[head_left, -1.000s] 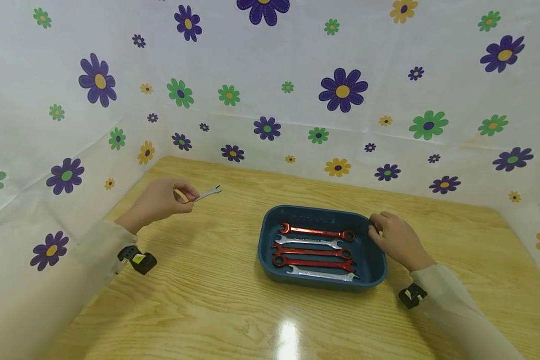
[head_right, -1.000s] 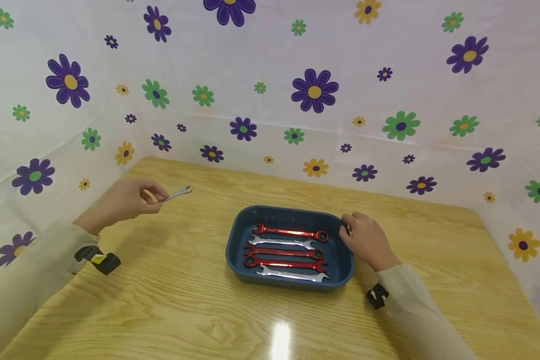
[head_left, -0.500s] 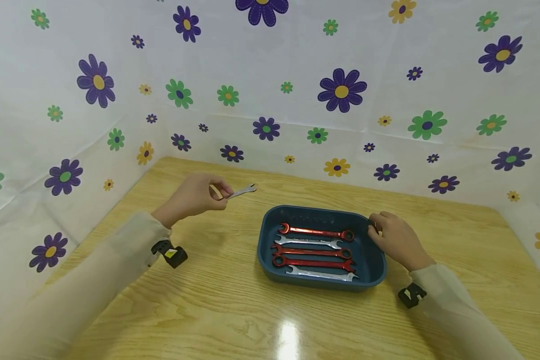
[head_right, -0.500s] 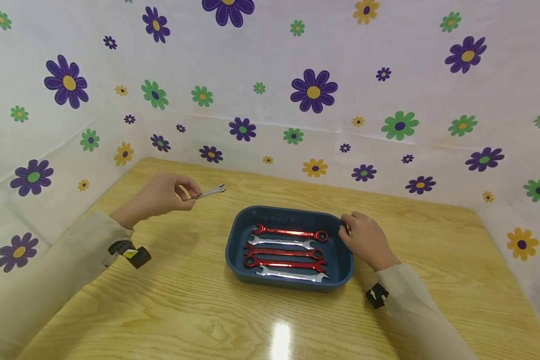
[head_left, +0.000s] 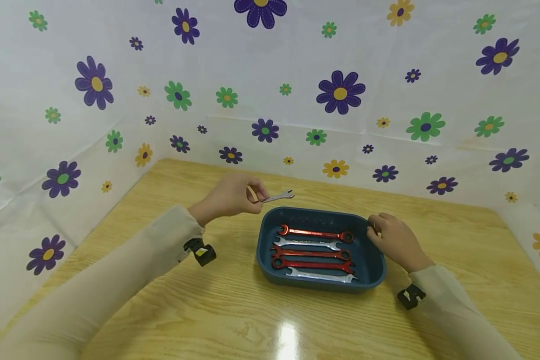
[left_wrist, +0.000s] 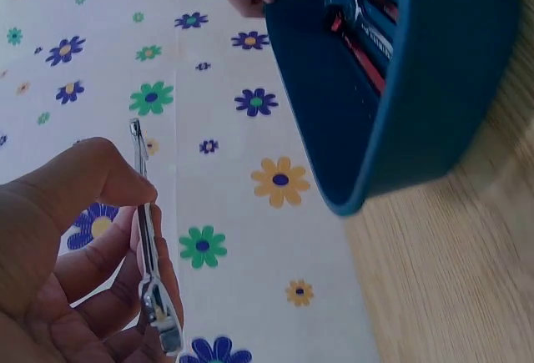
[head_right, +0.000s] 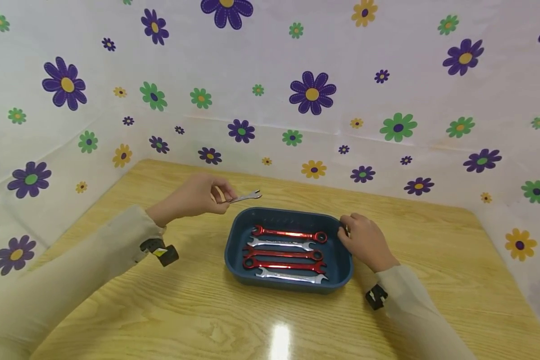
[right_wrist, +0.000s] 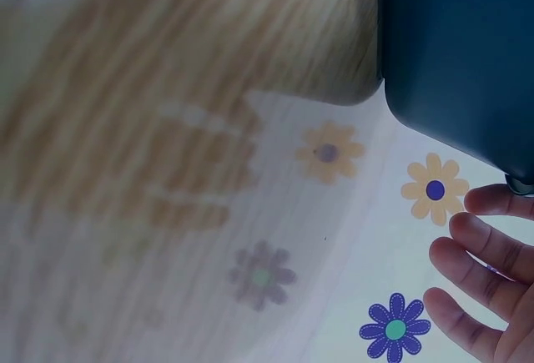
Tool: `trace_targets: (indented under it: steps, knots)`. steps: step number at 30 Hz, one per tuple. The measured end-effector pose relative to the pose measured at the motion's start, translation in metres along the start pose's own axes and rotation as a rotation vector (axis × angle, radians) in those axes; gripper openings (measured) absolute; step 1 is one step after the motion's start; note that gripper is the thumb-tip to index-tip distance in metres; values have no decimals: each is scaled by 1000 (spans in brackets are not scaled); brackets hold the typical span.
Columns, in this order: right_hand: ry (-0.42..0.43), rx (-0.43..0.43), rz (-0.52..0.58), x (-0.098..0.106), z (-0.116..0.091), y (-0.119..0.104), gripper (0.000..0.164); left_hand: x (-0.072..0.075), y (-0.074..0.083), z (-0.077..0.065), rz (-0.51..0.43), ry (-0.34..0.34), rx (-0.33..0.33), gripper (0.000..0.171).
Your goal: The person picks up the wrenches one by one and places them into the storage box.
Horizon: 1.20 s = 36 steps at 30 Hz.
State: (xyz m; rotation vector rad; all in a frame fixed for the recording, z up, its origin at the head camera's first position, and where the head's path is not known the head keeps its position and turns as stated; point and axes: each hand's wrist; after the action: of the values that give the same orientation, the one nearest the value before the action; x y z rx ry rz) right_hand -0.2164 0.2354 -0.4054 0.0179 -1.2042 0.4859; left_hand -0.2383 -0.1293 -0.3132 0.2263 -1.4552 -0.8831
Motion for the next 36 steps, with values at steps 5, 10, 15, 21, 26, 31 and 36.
trace_targets:
  steps: [5,10,15,21,26,31,36]
  knots:
    - [4,5,-2,1,1,0,10,-11,16,10,17,-52,-48,15]
    - [2,6,-2,2,2,-1,10,-22,32,19,29,-104,-97,13]
    - [1,1,-10,2,2,-1,9,-36,48,25,28,-162,-124,13]
    - [-1,-5,-19,0,1,1,9,-54,62,31,46,-236,-154,11]
    - [-4,-19,-13,1,2,1,9,-65,68,37,51,-265,-171,10]
    - [-5,-23,-5,1,3,0,9,-78,69,45,40,-288,-173,9]
    - [-3,-16,-1,1,3,0,9,-94,67,53,37,-314,-173,9]
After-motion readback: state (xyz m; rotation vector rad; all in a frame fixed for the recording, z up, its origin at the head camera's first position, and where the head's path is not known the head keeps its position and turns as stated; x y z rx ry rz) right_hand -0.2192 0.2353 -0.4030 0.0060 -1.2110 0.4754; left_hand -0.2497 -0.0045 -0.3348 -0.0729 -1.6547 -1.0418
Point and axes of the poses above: each hand's wrist, its own z-axis towards the middle knuckle, its own x-axis out of the back of the hand, y = z × x, and after that the axes turned 9 degrees about y, right-handed
